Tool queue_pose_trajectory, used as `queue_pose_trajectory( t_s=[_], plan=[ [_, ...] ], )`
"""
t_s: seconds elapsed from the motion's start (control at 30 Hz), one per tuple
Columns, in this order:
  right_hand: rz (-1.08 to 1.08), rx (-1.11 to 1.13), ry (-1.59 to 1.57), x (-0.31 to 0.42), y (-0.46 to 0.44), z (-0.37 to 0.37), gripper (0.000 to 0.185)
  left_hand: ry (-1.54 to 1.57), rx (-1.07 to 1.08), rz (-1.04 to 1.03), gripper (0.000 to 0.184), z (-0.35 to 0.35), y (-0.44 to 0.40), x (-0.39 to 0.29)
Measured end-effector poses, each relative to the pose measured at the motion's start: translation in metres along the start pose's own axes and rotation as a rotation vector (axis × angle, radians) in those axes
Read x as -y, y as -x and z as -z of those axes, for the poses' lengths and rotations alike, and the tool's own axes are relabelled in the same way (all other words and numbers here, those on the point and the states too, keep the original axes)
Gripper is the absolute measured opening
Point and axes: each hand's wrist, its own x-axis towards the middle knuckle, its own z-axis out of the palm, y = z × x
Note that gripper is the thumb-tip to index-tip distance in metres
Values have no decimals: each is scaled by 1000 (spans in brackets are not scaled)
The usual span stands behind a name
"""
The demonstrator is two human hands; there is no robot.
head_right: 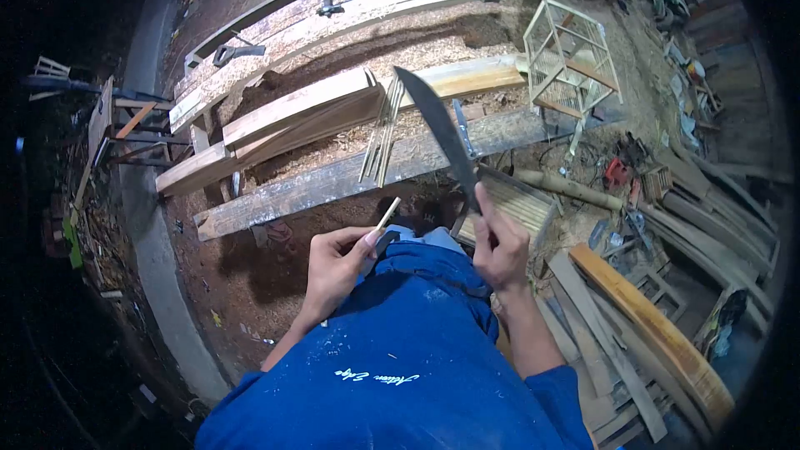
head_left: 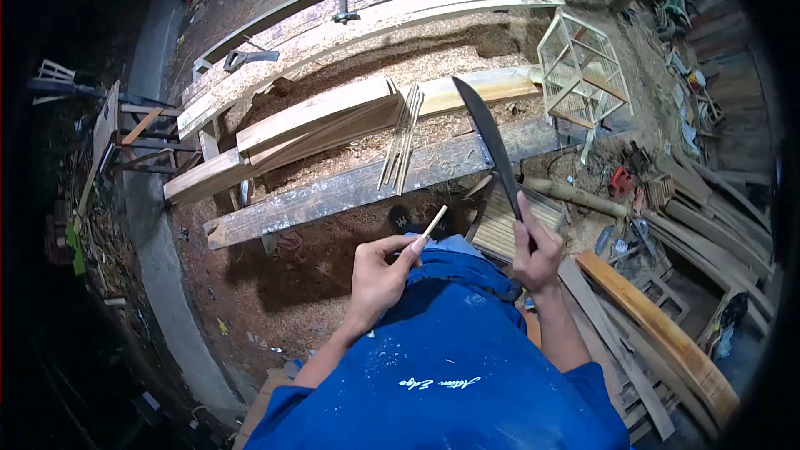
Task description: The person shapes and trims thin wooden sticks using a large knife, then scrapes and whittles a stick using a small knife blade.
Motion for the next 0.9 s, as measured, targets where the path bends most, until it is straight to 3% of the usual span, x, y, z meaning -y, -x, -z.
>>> queue_pose_trajectory(
  t_s=[0.07, 0.13, 0.2, 0.23, 0.37, 0.5, 0.67, 0.77, 0.9],
  plan=[
    [57, -9, -52, 21, 5, 11, 51, 38, 39, 50, 26, -9, -5, -1],
    [215, 227, -7, 40, 7, 9, 45, 95, 63, 63, 21, -18, -9, -3],
    [215, 269, 39, 46, 9, 1, 48, 166, 35, 13, 13, -17, -14, 1],
    [221, 323, 71, 46, 10, -2, 51, 140, 45, 53, 19, -13, -16, -4],
    [192, 224, 33, 44, 13, -5, 51, 118, 34, -4, 20, -14, -8, -15],
    [196, 288, 63, 45, 15, 6, 52, 179, 55, -141, 19, -19, -5, -11],
    [308, 291, 68, 40, 18, 8, 53, 27, 42, -233, 12, -12, 4, -14],
    [357, 259, 191, 41, 16, 9, 54, 20, -41, -156, 10, -15, 8, -16],
    [370, 211, 232, 41, 20, 9, 56, 90, -41, -203, 12, -17, 8, -12]
  ],
)
